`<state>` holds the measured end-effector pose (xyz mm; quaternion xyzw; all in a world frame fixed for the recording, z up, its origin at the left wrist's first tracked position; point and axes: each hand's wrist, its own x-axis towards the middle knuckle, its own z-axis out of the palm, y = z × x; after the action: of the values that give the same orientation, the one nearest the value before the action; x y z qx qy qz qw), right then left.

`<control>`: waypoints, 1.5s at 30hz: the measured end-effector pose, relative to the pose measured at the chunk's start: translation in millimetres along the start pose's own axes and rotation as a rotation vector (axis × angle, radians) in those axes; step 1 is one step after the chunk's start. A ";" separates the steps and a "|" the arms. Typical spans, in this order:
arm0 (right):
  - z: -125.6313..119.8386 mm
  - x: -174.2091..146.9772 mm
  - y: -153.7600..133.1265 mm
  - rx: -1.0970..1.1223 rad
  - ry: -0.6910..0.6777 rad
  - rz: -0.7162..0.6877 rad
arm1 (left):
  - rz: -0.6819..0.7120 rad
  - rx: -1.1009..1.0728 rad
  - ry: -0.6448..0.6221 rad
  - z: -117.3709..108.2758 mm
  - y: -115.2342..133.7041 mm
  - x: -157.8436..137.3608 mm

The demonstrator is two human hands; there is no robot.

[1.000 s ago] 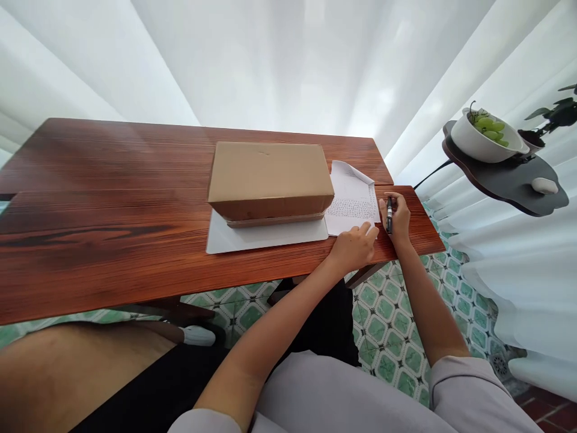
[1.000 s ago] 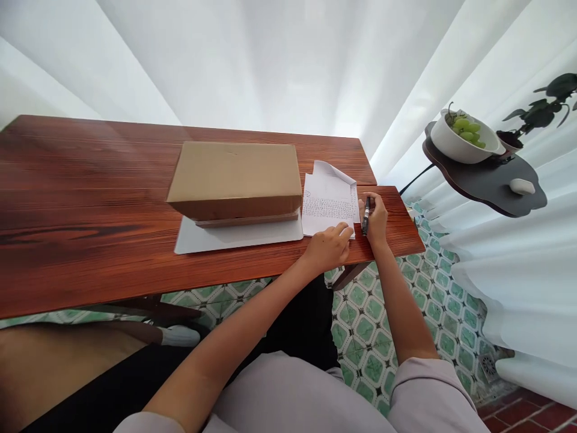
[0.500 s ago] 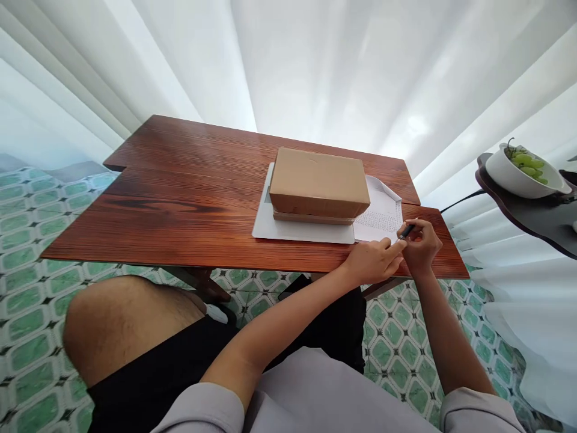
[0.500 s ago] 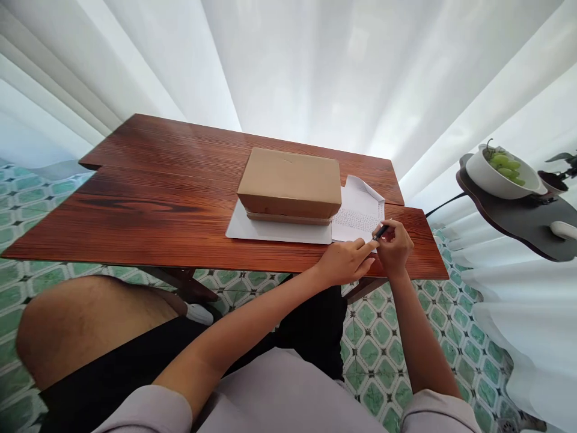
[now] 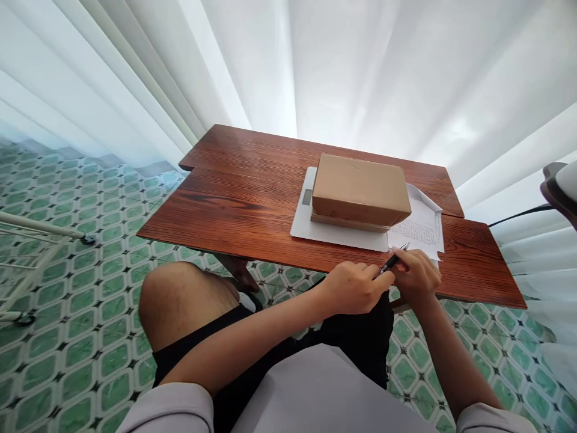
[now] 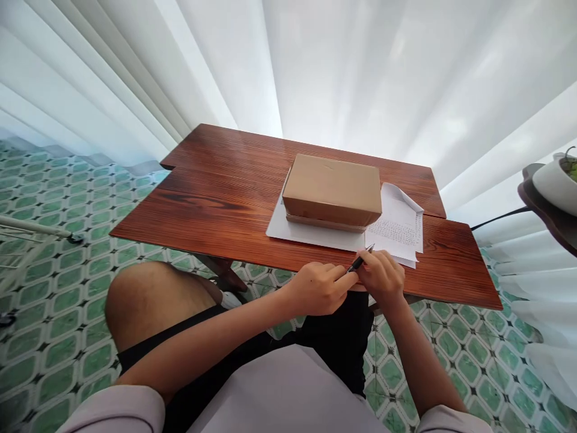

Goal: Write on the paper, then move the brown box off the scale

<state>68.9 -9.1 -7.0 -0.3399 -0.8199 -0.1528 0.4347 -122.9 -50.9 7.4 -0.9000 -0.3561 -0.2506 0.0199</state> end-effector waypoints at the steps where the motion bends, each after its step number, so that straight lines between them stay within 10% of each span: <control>1: 2.0 -0.6 -6.0 0.005 -0.063 -0.045 | -0.018 0.010 0.001 -3.8 -2.9 -5.9; 9: 11.3 -11.9 -11.0 -0.029 -0.216 -0.152 | 0.077 0.085 -0.067 -23.1 -26.8 -48.4; 16: -13.1 -25.9 51.4 -0.254 -0.221 0.145 | 0.127 0.251 0.105 -33.2 -66.9 -74.9; 27: -14.6 12.9 136.1 -0.231 -0.610 0.417 | -0.010 0.264 0.256 -32.8 -111.3 -92.2; 45: 26.2 -12.5 144.7 -0.274 -0.700 0.447 | -0.073 0.074 0.282 -24.1 -123.0 -78.6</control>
<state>157.7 104.4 -38.9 -0.5948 -0.7962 -0.0382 0.1039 -262.3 -14.0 -25.7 -0.8411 -0.3911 -0.3617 0.0936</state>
